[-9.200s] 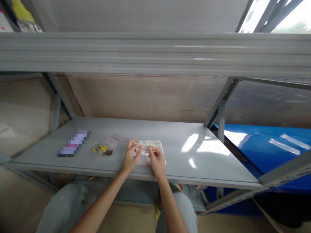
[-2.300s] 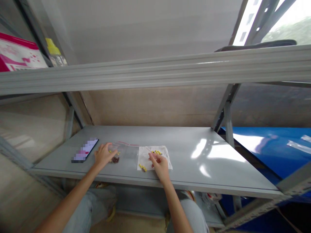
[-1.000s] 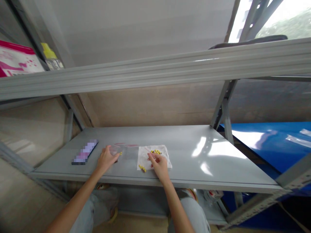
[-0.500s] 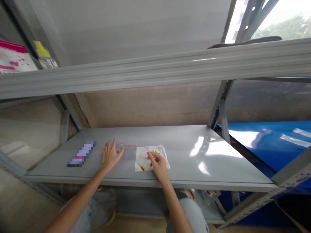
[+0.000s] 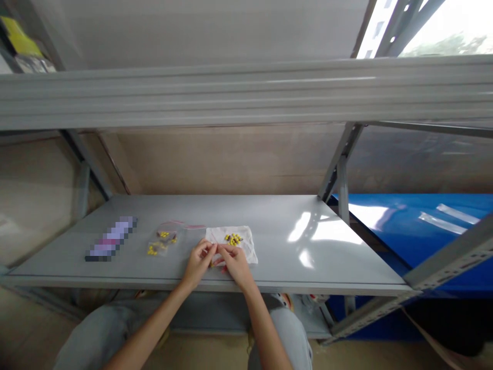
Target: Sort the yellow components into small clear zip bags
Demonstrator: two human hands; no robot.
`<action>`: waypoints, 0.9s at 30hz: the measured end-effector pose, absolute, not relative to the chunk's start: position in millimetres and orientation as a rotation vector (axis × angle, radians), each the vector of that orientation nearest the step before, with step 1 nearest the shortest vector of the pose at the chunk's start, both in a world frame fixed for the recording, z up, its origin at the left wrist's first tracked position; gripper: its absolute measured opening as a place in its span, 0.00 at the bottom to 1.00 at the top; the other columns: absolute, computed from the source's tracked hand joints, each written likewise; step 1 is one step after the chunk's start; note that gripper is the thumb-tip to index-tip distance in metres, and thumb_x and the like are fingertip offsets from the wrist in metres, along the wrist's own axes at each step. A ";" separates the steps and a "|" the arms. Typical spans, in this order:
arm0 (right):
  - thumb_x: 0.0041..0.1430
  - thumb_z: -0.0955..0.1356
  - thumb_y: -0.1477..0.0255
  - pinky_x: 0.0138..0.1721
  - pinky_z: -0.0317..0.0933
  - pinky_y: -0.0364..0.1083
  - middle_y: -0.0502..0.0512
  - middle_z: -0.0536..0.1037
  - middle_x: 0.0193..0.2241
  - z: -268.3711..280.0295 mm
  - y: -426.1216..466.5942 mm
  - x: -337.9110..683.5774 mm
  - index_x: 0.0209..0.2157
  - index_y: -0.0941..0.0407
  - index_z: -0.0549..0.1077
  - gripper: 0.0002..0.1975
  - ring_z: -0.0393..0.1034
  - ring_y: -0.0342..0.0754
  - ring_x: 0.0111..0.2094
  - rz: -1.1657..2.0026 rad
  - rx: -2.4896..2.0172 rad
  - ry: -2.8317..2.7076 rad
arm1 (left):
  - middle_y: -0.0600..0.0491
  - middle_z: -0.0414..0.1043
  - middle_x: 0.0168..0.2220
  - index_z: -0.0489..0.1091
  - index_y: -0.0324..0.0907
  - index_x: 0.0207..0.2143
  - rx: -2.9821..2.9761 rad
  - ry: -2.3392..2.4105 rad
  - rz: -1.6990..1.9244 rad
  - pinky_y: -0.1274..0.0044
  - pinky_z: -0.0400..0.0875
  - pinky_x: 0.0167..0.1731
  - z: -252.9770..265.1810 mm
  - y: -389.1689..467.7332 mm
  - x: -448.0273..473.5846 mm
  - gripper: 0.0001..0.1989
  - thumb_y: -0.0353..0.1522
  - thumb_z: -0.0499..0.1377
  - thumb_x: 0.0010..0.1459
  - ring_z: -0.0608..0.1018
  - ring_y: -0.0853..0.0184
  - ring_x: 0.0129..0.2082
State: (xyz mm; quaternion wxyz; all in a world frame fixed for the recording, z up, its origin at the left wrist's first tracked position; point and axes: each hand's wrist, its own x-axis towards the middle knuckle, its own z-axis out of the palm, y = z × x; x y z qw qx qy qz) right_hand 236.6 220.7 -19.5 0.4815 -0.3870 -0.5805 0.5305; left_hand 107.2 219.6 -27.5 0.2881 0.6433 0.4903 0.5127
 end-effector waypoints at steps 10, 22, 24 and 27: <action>0.52 0.62 0.52 0.13 0.56 0.38 0.58 0.78 0.33 -26.0 224.1 242.2 0.38 0.59 0.76 0.26 0.71 0.46 0.24 1.269 -1.065 -1.284 | 0.56 0.59 0.23 0.65 0.39 0.19 1.735 1.300 1.341 0.80 0.59 0.25 -25.6 217.6 107.3 0.16 0.39 0.54 0.56 0.65 0.72 0.23; 0.46 0.69 0.55 0.16 0.52 0.39 0.52 0.73 0.18 -28.2 221.3 240.9 0.25 0.59 0.75 0.19 0.63 0.41 0.18 1.227 -1.167 -1.326 | 0.57 0.58 0.21 0.61 0.40 0.17 1.677 1.358 1.526 0.80 0.59 0.27 -26.6 212.7 107.2 0.17 0.38 0.55 0.55 0.65 0.72 0.24; 0.48 0.68 0.54 0.15 0.49 0.38 0.51 0.71 0.17 -28.1 220.5 240.1 0.24 0.59 0.74 0.20 0.61 0.40 0.17 1.243 -1.145 -1.353 | 0.58 0.57 0.21 0.60 0.40 0.16 1.646 1.414 1.568 0.80 0.59 0.27 -27.1 212.9 107.7 0.18 0.38 0.56 0.55 0.64 0.72 0.24; 0.49 0.67 0.54 0.14 0.47 0.38 0.51 0.72 0.19 -28.1 220.0 238.3 0.27 0.58 0.74 0.20 0.59 0.40 0.18 1.329 -1.075 -1.409 | 0.58 0.57 0.21 0.60 0.40 0.15 1.622 1.451 1.571 0.80 0.58 0.26 -28.8 213.9 108.4 0.18 0.38 0.56 0.54 0.64 0.72 0.23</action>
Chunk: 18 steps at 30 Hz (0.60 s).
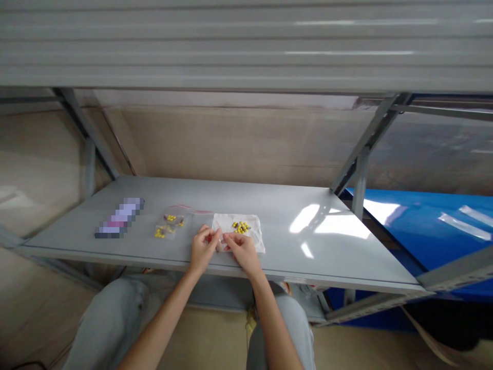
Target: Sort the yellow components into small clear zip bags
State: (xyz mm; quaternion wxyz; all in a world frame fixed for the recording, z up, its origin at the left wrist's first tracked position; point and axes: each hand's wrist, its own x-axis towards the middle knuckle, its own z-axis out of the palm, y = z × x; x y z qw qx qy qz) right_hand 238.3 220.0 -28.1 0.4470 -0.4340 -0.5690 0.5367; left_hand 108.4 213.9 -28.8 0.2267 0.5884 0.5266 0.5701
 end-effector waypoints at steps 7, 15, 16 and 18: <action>0.50 0.66 0.54 0.16 0.46 0.38 0.49 0.70 0.18 -25.5 219.3 235.6 0.27 0.59 0.74 0.21 0.53 0.37 0.16 1.377 -1.025 -1.476 | 0.58 0.56 0.22 0.59 0.40 0.15 1.686 1.471 1.546 0.80 0.57 0.25 -29.9 215.4 109.4 0.19 0.39 0.55 0.55 0.63 0.73 0.22; 0.47 0.68 0.55 0.18 0.45 0.39 0.48 0.69 0.16 -19.4 216.8 232.6 0.20 0.59 0.73 0.20 0.53 0.37 0.16 1.335 -0.999 -1.450 | 0.57 0.56 0.22 0.61 0.40 0.17 1.743 1.444 1.525 0.79 0.57 0.24 -31.7 215.9 107.8 0.19 0.39 0.53 0.58 0.63 0.73 0.22; 0.47 0.68 0.55 0.18 0.45 0.39 0.48 0.68 0.16 -19.7 216.8 232.5 0.20 0.60 0.73 0.20 0.52 0.37 0.16 1.336 -1.003 -1.445 | 0.57 0.57 0.22 0.61 0.40 0.17 1.749 1.443 1.516 0.79 0.57 0.25 -31.8 215.7 107.4 0.19 0.39 0.52 0.58 0.63 0.72 0.22; 0.46 0.68 0.55 0.17 0.44 0.39 0.48 0.68 0.15 -21.0 216.8 232.5 0.21 0.60 0.74 0.20 0.51 0.36 0.15 1.343 -1.023 -1.433 | 0.56 0.58 0.23 0.61 0.40 0.18 1.757 1.422 1.505 0.79 0.57 0.25 -31.6 215.0 106.8 0.19 0.38 0.51 0.59 0.64 0.72 0.23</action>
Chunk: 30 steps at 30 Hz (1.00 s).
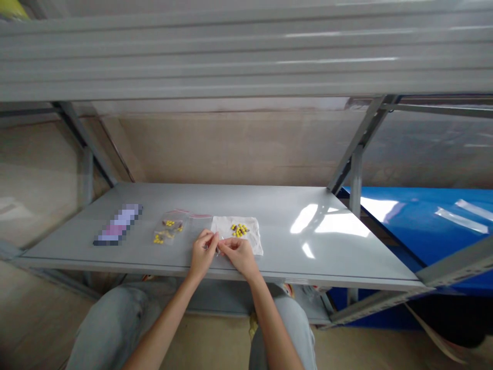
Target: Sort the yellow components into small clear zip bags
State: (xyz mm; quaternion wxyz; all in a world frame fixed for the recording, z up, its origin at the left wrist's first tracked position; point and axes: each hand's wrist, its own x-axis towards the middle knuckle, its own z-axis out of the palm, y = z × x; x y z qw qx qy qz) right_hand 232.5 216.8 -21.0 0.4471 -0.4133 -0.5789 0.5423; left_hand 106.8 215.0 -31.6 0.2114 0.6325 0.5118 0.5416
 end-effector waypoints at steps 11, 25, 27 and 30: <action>0.47 0.69 0.55 0.16 0.55 0.39 0.53 0.75 0.20 -22.5 217.0 229.9 0.28 0.59 0.76 0.20 0.63 0.41 0.17 1.209 -1.098 -1.373 | 0.56 0.57 0.23 0.58 0.40 0.18 1.688 1.323 1.500 0.80 0.57 0.25 -30.0 216.6 106.3 0.16 0.35 0.49 0.59 0.63 0.71 0.24; 0.54 0.65 0.59 0.29 0.60 0.44 0.53 0.79 0.27 -20.8 208.3 231.1 0.30 0.52 0.78 0.14 0.72 0.48 0.26 0.445 -1.437 -1.620 | 0.54 0.63 0.30 0.66 0.40 0.27 1.887 1.313 1.352 0.79 0.61 0.29 -33.8 218.4 109.6 0.12 0.33 0.49 0.61 0.68 0.70 0.30; 0.54 0.65 0.59 0.29 0.59 0.44 0.53 0.79 0.26 -21.5 209.1 232.6 0.29 0.52 0.79 0.15 0.73 0.49 0.27 0.428 -1.462 -1.623 | 0.54 0.62 0.29 0.65 0.40 0.26 1.921 1.323 1.335 0.79 0.61 0.29 -32.7 217.1 110.5 0.12 0.32 0.49 0.60 0.67 0.70 0.29; 0.54 0.65 0.60 0.29 0.59 0.45 0.54 0.80 0.26 -22.7 211.8 236.2 0.30 0.53 0.79 0.14 0.73 0.50 0.27 0.419 -1.517 -1.560 | 0.54 0.61 0.29 0.63 0.41 0.25 1.983 1.329 1.305 0.80 0.59 0.27 -32.4 215.1 112.3 0.10 0.30 0.49 0.59 0.66 0.70 0.28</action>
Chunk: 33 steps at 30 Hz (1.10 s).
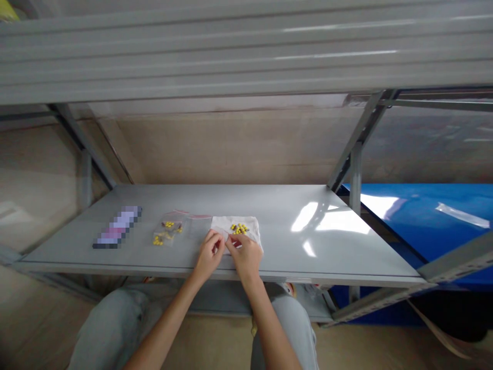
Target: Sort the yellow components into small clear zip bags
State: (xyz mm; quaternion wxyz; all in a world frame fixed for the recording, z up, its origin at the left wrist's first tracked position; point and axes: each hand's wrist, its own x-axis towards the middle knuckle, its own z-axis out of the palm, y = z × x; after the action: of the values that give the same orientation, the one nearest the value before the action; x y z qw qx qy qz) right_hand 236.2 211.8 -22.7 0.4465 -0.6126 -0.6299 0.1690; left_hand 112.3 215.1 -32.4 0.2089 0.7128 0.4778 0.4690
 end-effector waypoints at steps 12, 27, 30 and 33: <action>0.58 0.62 0.68 0.27 0.60 0.42 0.54 0.76 0.39 -24.5 213.1 225.9 0.36 0.54 0.72 0.10 0.71 0.45 0.30 0.441 -1.235 -1.681 | 0.56 0.58 0.27 0.59 0.41 0.23 1.954 1.393 1.429 0.79 0.60 0.30 -31.8 211.7 112.0 0.12 0.31 0.47 0.61 0.65 0.70 0.28; 0.51 0.62 0.78 0.44 0.63 0.49 0.56 0.75 0.45 -32.4 222.7 227.8 0.43 0.51 0.76 0.19 0.70 0.50 0.42 0.659 -1.028 -1.704 | 0.52 0.65 0.30 0.62 0.42 0.23 2.285 1.584 1.226 0.74 0.64 0.37 -13.1 203.2 112.2 0.07 0.26 0.51 0.54 0.70 0.65 0.35; 0.50 0.64 0.75 0.44 0.63 0.50 0.57 0.78 0.40 -26.3 222.9 231.6 0.41 0.54 0.76 0.16 0.70 0.51 0.40 0.774 -0.919 -1.648 | 0.49 0.68 0.35 0.66 0.42 0.29 2.440 1.519 1.124 0.70 0.63 0.42 4.6 197.3 107.0 0.02 0.28 0.54 0.53 0.70 0.62 0.41; 0.50 0.68 0.70 0.42 0.64 0.50 0.55 0.79 0.34 -17.9 221.2 237.4 0.38 0.55 0.77 0.12 0.71 0.50 0.35 0.845 -0.894 -1.641 | 0.45 0.64 0.51 0.62 0.44 0.48 2.612 1.319 0.928 0.64 0.56 0.51 18.2 198.1 97.2 0.27 0.37 0.64 0.44 0.64 0.55 0.53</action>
State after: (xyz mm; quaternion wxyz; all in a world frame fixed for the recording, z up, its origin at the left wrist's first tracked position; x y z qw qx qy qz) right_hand 237.4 221.2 -17.9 0.5186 -0.3729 -0.6840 0.3524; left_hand 97.2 198.1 18.2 0.0361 0.8503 0.4293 0.3022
